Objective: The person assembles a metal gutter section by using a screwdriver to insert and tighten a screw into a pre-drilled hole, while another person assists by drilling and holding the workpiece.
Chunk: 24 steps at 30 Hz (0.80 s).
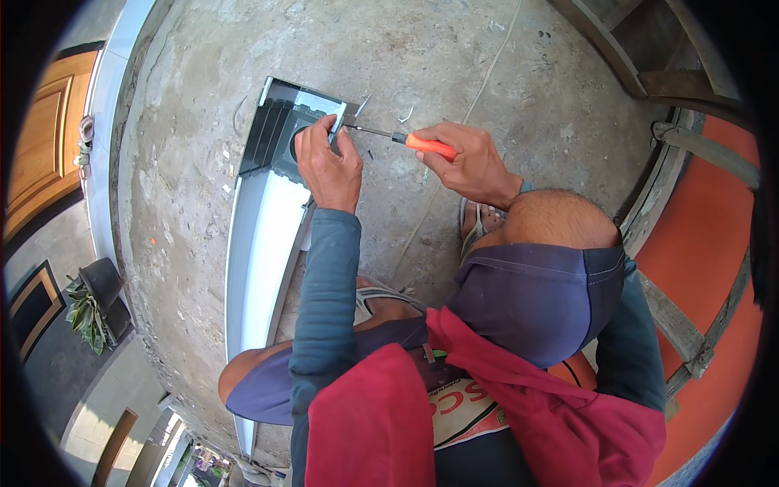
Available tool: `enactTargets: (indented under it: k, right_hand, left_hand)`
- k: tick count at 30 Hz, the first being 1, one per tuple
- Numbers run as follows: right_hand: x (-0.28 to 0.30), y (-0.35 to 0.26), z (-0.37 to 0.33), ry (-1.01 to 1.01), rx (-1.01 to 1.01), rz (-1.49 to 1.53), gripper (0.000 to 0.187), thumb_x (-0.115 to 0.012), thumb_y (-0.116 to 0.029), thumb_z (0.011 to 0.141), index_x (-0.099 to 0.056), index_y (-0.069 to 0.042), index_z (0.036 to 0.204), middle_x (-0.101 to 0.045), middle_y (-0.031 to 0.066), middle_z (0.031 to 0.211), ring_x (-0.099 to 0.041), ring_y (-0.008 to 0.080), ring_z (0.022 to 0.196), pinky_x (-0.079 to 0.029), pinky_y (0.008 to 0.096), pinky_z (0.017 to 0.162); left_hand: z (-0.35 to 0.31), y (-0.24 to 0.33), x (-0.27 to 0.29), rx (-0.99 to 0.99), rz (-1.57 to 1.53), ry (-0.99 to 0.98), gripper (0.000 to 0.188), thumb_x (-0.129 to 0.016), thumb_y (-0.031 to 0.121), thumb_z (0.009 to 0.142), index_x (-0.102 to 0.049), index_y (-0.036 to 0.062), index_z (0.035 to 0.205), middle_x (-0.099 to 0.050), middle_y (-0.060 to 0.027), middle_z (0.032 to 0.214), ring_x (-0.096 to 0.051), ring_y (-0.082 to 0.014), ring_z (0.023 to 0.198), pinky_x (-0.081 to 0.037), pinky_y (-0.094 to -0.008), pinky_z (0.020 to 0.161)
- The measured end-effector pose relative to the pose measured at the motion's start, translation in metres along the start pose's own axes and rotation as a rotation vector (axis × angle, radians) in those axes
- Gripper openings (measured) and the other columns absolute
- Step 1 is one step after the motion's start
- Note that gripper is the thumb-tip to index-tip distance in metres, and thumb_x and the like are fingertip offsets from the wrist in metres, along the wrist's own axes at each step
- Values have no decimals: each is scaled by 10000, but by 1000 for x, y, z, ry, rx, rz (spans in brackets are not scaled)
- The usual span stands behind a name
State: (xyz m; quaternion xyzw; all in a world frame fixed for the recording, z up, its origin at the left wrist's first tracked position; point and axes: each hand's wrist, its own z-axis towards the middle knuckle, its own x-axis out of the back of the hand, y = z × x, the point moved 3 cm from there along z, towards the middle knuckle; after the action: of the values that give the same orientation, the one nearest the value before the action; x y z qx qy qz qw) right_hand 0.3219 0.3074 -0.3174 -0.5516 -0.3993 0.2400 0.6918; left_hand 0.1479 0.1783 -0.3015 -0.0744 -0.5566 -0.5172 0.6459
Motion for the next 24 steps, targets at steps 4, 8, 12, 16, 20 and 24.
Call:
enactTargets:
  k: [4, 8, 12, 16, 20, 24]
  right_hand:
    - [-10, -9, -5, 133, 401, -353, 201, -718, -27, 844, -663, 9, 1034, -700, 154, 861, -694, 320, 732, -549, 389, 590]
    - [-13, -10, -6, 56, 292, -359, 163, -708, -60, 870, -668, 11, 1010, -700, 153, 855, -673, 296, 667, -532, 381, 570]
    - [-1, -14, 11, -131, -338, 177, 203, -709, -115, 895, -649, 3, 1049, -667, 90, 796, -586, 171, 560, -465, 295, 481]
    - [1, 5, 13, -264, -782, 627, 240, -719, -119, 884, -629, 1, 1071, -657, 87, 862, -563, 122, 560, -440, 253, 458]
    - [-1, 13, 9, -373, -924, 948, 247, -725, -98, 866, -619, 1, 1066, -659, 109, 945, -576, 111, 582, -437, 236, 455]
    - [3, -9, 10, -34, -16, 22, 215, -715, -48, 856, -639, 26, 1043, -697, 144, 888, -652, 184, 628, -502, 307, 501]
  left_hand:
    - [0, -1, -1, 14, 4, 7, 182, -697, 36, 834, -693, -11, 1010, -699, -139, 961, -644, -305, 931, -513, -395, 827]
    - [0, -1, -2, 29, 3, 20, 182, -698, 32, 828, -694, -11, 1005, -700, -139, 949, -646, -303, 922, -514, -395, 823]
    - [-1, 0, -6, 30, -25, 26, 185, -673, 2, 818, -677, -14, 1001, -679, -139, 936, -618, -307, 904, -492, -403, 813]
    - [-1, 1, -7, 40, -52, 31, 197, -659, -25, 804, -659, -18, 1001, -659, -141, 933, -589, -318, 904, -468, -418, 823]
    - [-3, -3, -5, 48, -75, 3, 193, -664, -16, 808, -658, -19, 1001, -661, -143, 937, -590, -323, 910, -472, -424, 828]
    - [0, -2, -3, 13, -35, 23, 178, -681, 16, 823, -679, -11, 999, -673, -142, 932, -621, -302, 893, -503, -404, 807]
